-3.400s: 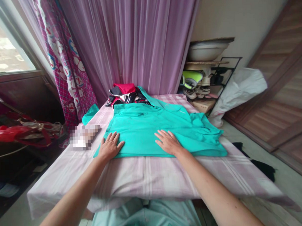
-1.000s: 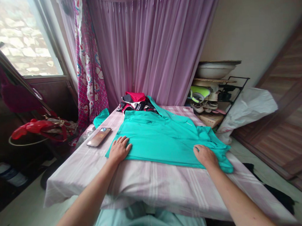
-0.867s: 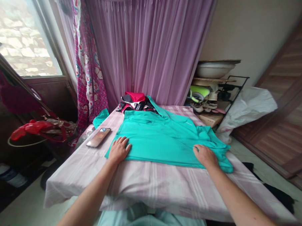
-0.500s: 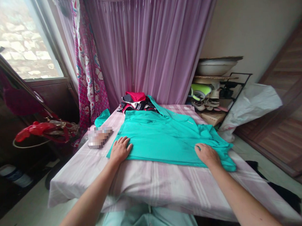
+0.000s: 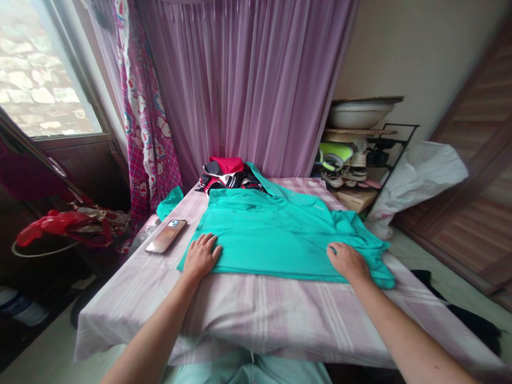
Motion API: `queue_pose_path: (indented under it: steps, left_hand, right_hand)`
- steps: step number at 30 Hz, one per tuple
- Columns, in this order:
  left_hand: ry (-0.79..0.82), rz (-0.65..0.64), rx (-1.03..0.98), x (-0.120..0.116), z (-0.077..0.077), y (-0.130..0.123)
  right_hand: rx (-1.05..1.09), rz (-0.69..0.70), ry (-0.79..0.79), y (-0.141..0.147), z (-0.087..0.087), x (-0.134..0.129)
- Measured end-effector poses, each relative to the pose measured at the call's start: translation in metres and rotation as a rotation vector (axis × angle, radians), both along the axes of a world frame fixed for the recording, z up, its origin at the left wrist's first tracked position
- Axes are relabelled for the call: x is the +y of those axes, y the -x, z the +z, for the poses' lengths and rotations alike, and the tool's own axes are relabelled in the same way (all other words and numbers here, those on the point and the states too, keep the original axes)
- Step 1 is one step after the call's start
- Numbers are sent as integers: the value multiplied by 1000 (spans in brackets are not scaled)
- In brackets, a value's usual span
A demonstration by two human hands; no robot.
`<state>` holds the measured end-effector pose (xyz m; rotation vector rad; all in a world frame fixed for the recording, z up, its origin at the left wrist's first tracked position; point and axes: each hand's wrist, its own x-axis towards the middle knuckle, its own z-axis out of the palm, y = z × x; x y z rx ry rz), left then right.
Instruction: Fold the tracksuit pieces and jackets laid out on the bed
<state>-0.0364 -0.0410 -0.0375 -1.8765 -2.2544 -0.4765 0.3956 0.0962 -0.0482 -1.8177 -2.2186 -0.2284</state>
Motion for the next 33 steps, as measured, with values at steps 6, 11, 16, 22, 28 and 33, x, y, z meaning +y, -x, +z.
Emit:
queue_pose_path:
  steps: [6, 11, 16, 22, 28, 33]
  left_hand:
    - [33, -3, 8, 1, 1, 1]
    - [26, -17, 26, 2, 1, 3]
    - [42, -11, 40, 1, 3, 1]
    - [111, -29, 54, 4, 15, 3]
    - [282, 14, 107, 33, 50, 14]
    - [210, -43, 134, 85, 57, 12]
  right_hand:
    - [7, -8, 23, 4, 8, -6]
    - [28, -13, 28, 6, 13, -10]
    - [-5, -21, 61, 9, 19, -16]
    - [-24, -59, 131, 10, 26, -9]
    - [-14, -145, 158, -4, 50, 42]
    - [-4, -210, 121, -22, 73, 123]
